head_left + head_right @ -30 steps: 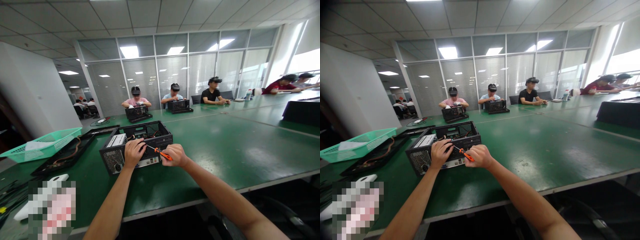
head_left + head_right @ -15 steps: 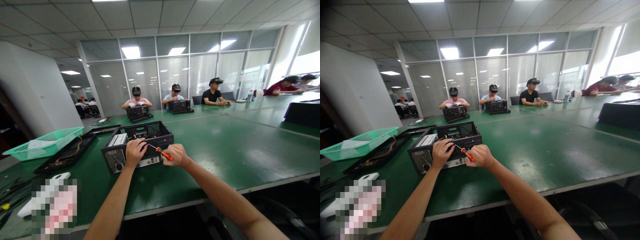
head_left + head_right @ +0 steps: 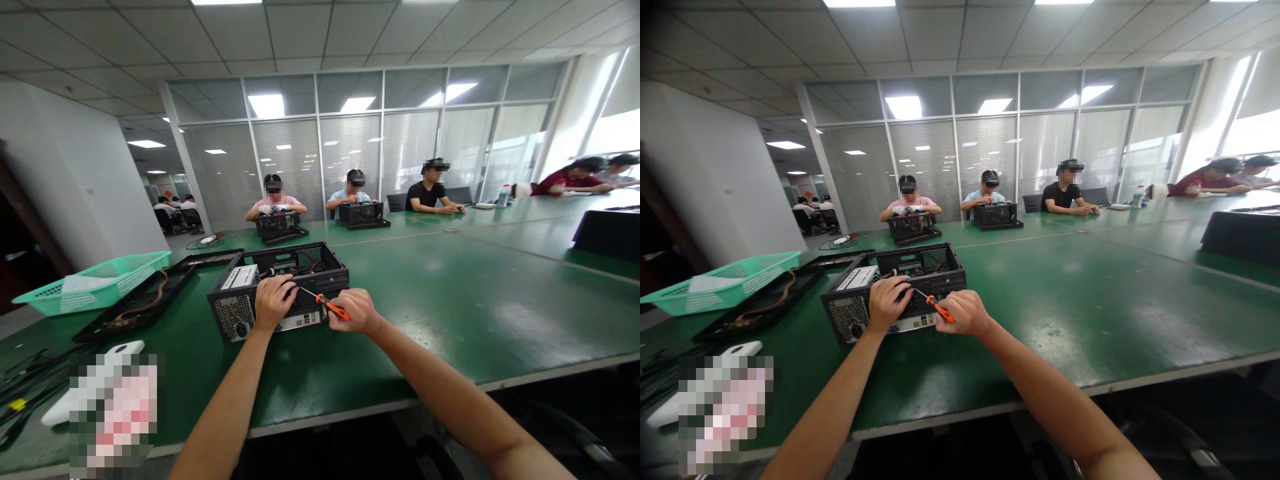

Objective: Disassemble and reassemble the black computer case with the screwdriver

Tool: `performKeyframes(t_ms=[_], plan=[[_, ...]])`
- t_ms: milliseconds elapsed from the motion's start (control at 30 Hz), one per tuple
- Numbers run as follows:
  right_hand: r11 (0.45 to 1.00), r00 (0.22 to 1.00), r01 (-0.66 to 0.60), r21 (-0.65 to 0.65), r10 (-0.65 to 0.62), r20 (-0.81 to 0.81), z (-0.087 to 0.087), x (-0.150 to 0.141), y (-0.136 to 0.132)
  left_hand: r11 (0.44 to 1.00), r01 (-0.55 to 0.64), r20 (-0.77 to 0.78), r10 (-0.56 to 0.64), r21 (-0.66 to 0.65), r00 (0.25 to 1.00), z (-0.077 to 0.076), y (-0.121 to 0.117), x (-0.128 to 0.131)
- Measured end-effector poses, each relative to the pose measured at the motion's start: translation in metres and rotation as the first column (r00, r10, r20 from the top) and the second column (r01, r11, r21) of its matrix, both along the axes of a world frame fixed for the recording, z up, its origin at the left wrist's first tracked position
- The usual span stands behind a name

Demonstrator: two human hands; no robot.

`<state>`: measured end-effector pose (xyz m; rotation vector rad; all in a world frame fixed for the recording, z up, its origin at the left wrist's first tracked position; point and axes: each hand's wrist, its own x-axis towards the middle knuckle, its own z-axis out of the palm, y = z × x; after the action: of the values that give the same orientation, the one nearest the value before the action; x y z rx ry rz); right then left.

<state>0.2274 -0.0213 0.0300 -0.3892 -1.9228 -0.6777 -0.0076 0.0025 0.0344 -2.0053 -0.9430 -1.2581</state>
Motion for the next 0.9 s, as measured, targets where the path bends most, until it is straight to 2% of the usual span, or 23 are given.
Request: performKeyframes(t_ms=[333,533,900], plan=[[0.999,0.999,0.049,-0.011,-0.049,0.023,0.001,-0.002,0.000,0.999,0.008,-0.020,-0.007,0.048,1.000,-0.001,0.008,-0.001],[0.991,0.991,0.132,-0.026,-0.132,0.005,0.004,-0.015,-0.008,0.998,0.001,-0.043,0.002,0.068,0.999,0.000,0.013,-0.002],[0.985,0.984,0.165,-0.051,-0.161,0.083,-0.003,-0.021,-0.005,0.998,0.021,-0.062,-0.018,0.052,0.998,-0.001,0.024,-0.002]])
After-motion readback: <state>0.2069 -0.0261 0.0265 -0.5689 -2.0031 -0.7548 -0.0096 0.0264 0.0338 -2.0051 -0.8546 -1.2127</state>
